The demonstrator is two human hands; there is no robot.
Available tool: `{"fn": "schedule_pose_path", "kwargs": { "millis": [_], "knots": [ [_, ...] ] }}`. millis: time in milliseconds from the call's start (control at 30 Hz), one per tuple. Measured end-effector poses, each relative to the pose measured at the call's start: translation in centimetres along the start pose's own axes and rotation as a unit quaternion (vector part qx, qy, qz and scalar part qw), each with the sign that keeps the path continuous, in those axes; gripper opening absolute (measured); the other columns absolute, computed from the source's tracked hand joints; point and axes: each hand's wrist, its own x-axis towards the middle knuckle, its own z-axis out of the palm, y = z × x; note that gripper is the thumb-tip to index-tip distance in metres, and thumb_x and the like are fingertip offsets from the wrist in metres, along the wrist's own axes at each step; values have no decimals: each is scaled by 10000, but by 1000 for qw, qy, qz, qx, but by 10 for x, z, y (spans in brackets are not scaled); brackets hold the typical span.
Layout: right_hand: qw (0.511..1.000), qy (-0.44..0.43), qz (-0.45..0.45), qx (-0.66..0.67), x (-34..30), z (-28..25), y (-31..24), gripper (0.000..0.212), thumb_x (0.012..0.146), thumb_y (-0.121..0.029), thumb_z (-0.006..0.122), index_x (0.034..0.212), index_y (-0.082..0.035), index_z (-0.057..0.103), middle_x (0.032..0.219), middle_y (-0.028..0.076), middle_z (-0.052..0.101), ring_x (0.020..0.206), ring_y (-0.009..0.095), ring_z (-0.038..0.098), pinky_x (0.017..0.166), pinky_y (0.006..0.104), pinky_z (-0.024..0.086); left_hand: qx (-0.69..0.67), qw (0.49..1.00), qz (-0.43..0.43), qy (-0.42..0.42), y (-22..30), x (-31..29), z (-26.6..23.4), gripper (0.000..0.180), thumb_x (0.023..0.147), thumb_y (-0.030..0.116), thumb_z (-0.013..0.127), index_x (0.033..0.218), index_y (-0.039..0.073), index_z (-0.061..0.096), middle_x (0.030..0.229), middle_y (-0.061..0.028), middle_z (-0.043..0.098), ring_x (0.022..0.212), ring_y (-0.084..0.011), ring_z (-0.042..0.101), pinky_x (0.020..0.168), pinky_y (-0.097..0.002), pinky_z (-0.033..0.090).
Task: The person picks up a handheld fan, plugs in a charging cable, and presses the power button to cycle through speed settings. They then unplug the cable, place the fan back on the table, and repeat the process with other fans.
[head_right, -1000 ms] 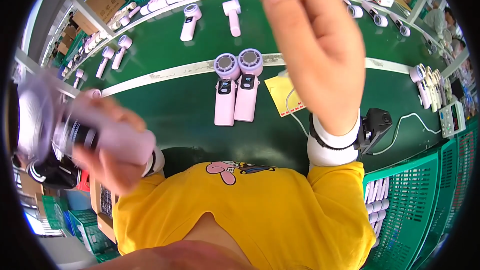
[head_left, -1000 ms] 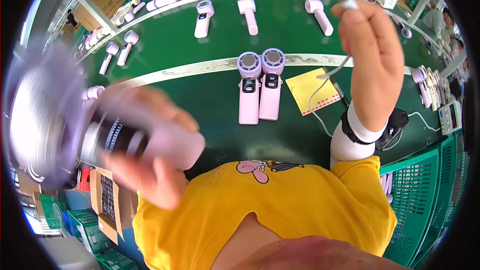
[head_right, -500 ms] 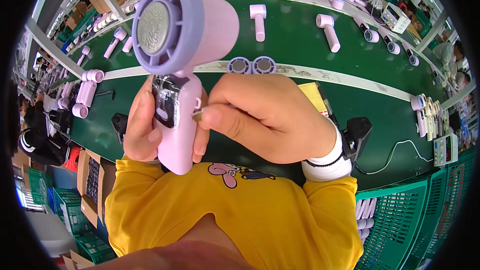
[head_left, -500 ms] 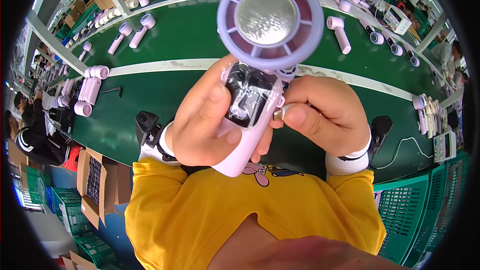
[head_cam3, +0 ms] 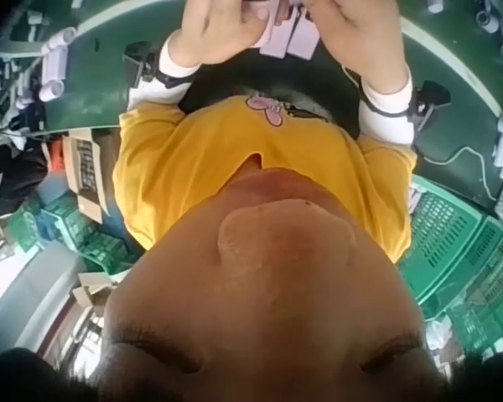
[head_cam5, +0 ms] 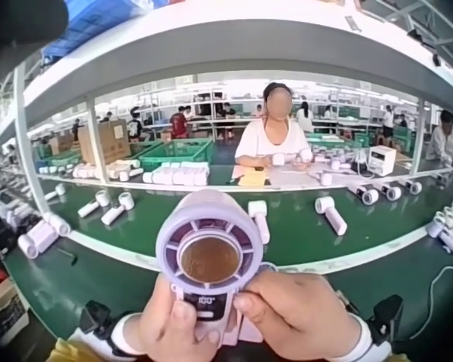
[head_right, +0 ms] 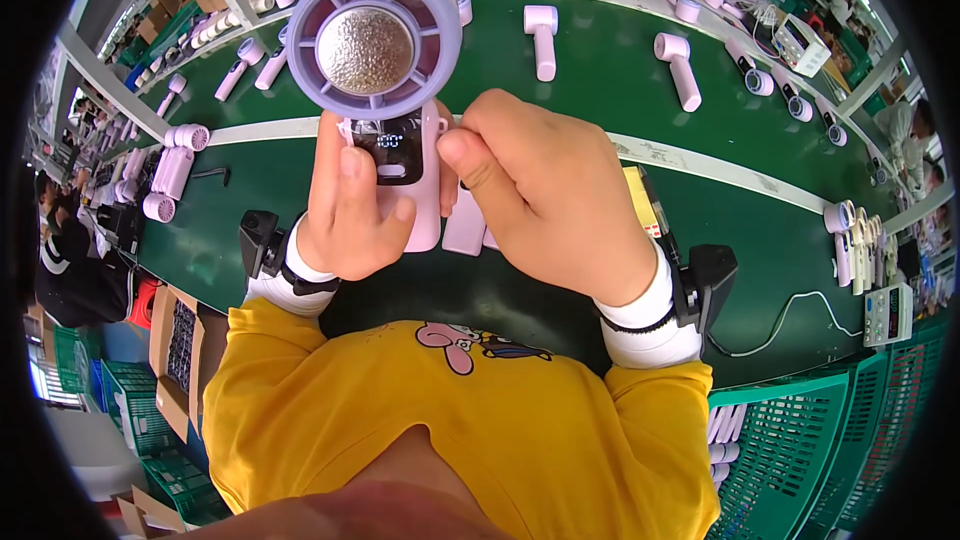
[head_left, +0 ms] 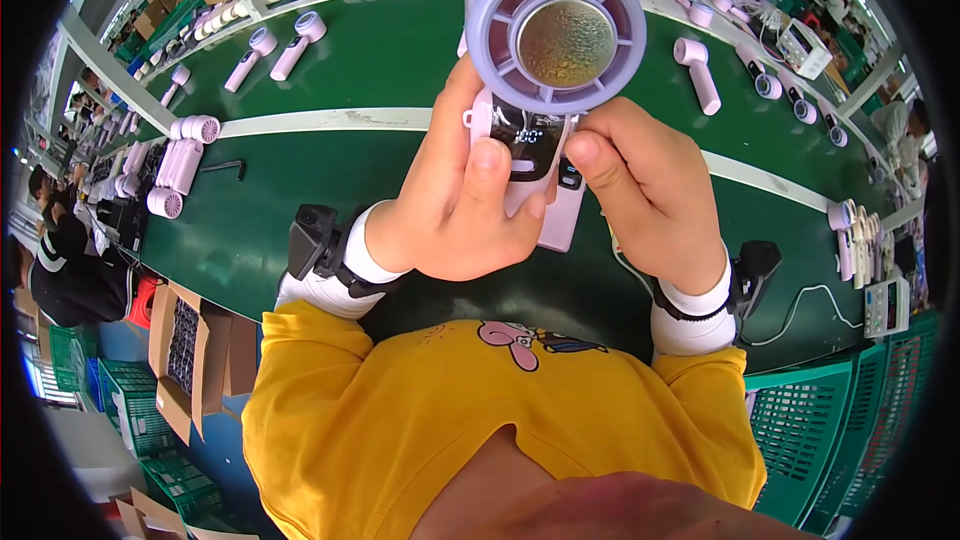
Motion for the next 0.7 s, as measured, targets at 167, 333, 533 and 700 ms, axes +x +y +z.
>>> {"fn": "schedule_pose_path", "kwargs": {
  "millis": [167, 333, 533, 700],
  "knots": [
    [1000, -11, 4, 3, 2, 3, 7, 173, 864, -178, 487, 773, -31, 491, 621, 64, 527, 541, 203, 502, 491, 274, 390, 18, 999, 16, -31, -7, 1, -9, 704, 743, -73, 431, 1313, -16, 21, 1137, -325, 334, 699, -229, 526, 562, -324, 472],
    [995, -32, 61, 67, 1, 10, 8, 215, 885, -213, 474, 831, -7, 504, 684, 41, 526, 586, 110, 459, 543, 225, 378, 29, 999, 14, -19, -9, -2, -12, 687, 748, -63, 434, 1309, -7, 41, 1136, -283, 338, 704, -215, 523, 566, -312, 466],
    [995, -40, 47, 80, 5, 15, 15, 218, 894, -209, 458, 823, -7, 500, 694, 35, 539, 605, 92, 465, 551, 221, 384, 42, 999, 13, -4, -12, -4, -13, 666, 754, -51, 438, 1304, 4, 66, 1135, -233, 344, 710, -197, 519, 571, -298, 459],
    [993, -67, 24, 94, 7, 10, 18, 187, 890, -174, 464, 872, 6, 514, 716, 40, 551, 632, 98, 491, 575, 223, 404, 50, 999, 12, 4, -14, -4, -13, 649, 759, -41, 441, 1300, 14, 87, 1134, -191, 348, 716, -183, 517, 575, -287, 453]
  ]
}}
